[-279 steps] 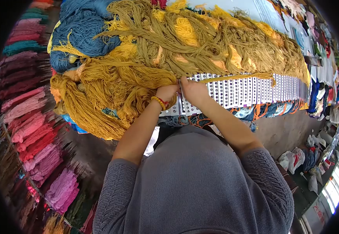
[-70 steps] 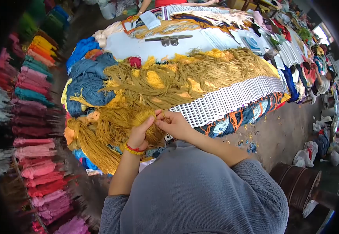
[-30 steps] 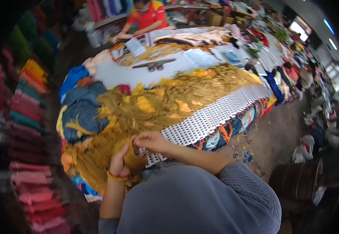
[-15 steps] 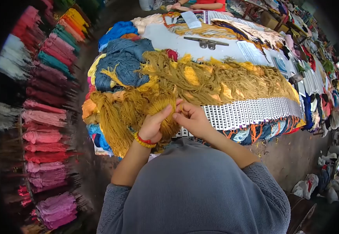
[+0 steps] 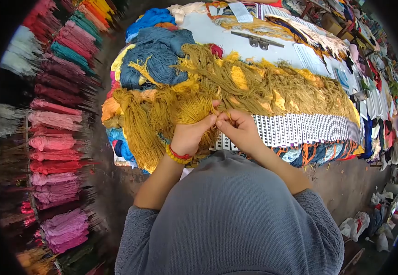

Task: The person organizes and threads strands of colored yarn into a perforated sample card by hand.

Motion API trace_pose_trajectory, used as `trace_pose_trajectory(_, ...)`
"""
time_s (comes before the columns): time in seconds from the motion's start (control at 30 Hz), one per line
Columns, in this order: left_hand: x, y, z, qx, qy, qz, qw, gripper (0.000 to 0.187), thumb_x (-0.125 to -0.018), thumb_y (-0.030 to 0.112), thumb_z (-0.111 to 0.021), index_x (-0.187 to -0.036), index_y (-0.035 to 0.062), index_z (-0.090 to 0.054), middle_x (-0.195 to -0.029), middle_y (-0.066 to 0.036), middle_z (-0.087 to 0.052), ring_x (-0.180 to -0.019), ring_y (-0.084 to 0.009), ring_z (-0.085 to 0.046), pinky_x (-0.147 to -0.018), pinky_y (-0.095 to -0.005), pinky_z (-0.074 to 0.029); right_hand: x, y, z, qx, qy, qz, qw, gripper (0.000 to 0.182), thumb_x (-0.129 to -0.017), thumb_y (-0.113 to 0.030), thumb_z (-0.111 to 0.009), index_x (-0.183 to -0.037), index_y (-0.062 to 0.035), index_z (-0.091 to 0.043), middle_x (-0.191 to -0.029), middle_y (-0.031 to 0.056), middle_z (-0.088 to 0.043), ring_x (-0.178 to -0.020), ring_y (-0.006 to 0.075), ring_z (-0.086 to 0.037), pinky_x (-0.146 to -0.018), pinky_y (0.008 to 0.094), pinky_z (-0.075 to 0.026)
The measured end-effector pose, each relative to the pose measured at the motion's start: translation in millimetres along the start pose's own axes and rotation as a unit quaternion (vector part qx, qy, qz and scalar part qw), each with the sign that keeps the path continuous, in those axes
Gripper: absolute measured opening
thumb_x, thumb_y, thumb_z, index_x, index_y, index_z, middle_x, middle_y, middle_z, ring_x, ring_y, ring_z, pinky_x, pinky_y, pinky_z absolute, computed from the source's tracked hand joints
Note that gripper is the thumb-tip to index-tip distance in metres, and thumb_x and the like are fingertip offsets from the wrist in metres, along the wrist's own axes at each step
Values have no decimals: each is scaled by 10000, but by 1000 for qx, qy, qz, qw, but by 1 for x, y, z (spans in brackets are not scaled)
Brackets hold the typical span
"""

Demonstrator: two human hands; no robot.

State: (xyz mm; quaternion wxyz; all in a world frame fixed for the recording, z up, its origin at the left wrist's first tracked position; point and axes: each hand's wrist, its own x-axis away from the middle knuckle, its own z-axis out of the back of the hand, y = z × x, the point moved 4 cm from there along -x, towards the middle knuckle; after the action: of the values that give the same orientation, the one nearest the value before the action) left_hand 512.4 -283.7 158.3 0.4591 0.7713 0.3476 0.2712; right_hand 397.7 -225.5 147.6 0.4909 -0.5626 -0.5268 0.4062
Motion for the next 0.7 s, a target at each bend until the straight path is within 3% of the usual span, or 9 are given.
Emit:
trace_pose_trajectory(0.37, 1, -8, 6, 27, 17, 11, 999, 244, -803, -8, -500, -1045, -21, -533, -996, -58, -571, -898, -133, -532, -791, -256, -423, 4, 4, 4, -72, 44, -16, 996, 42, -805, -48, -531, -777, -18, -536, -622, -59, -473, -525, -4, -383, -464, 158, -305)
trace_pose_trajectory(0.7, 2, -13, -3, 30, 17, 17, 999, 254, -788, -3, -540, -1042, -7, -527, -1036, -60, -558, -890, -120, -527, -782, -255, -424, 6, 13, 6, 10, 61, 30, 998, 66, -789, -79, -571, -764, -30, -534, -606, -71, -436, -521, -5, -349, -460, 160, -285)
